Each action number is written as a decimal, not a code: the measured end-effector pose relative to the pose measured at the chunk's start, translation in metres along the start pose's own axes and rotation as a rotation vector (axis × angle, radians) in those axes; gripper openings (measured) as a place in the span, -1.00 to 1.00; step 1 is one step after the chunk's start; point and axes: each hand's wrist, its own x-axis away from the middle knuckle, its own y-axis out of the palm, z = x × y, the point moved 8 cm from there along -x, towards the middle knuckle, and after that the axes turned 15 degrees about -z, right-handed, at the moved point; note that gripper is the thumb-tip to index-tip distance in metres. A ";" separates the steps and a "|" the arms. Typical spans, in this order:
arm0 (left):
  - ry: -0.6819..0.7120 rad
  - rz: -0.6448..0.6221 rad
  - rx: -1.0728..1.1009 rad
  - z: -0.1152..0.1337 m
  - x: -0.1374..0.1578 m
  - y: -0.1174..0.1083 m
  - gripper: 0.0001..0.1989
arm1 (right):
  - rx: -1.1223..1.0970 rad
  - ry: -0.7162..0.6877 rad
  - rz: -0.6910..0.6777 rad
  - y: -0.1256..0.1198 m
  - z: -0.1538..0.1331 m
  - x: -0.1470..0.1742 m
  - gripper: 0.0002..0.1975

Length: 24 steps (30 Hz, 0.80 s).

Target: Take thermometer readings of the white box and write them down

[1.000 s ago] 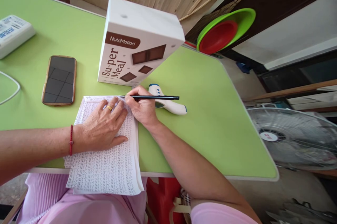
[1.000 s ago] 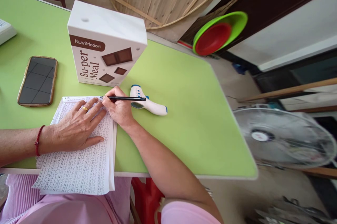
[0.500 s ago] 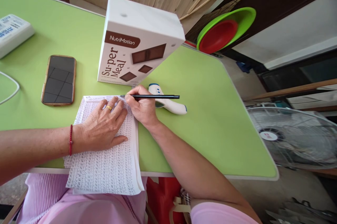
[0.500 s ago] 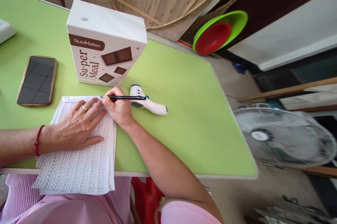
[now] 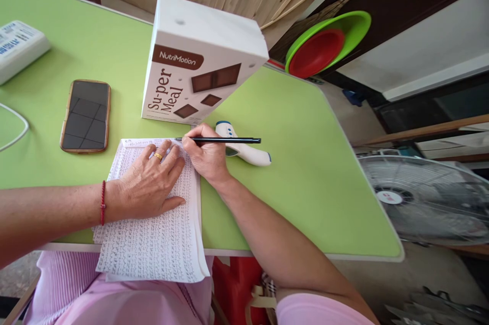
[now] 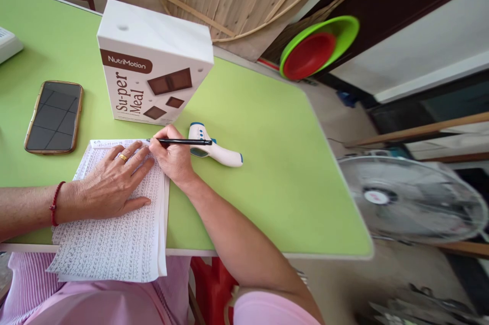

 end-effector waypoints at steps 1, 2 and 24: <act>-0.001 -0.002 -0.002 0.000 0.000 0.000 -0.19 | -0.006 -0.007 0.009 -0.001 0.000 0.000 -0.87; 0.000 -0.003 -0.003 0.000 0.000 0.000 -0.20 | -0.010 -0.014 0.021 -0.001 0.000 0.001 -0.87; 0.013 0.013 0.106 -0.002 0.000 -0.002 -0.23 | 0.020 -0.046 0.027 -0.002 -0.003 0.001 -0.88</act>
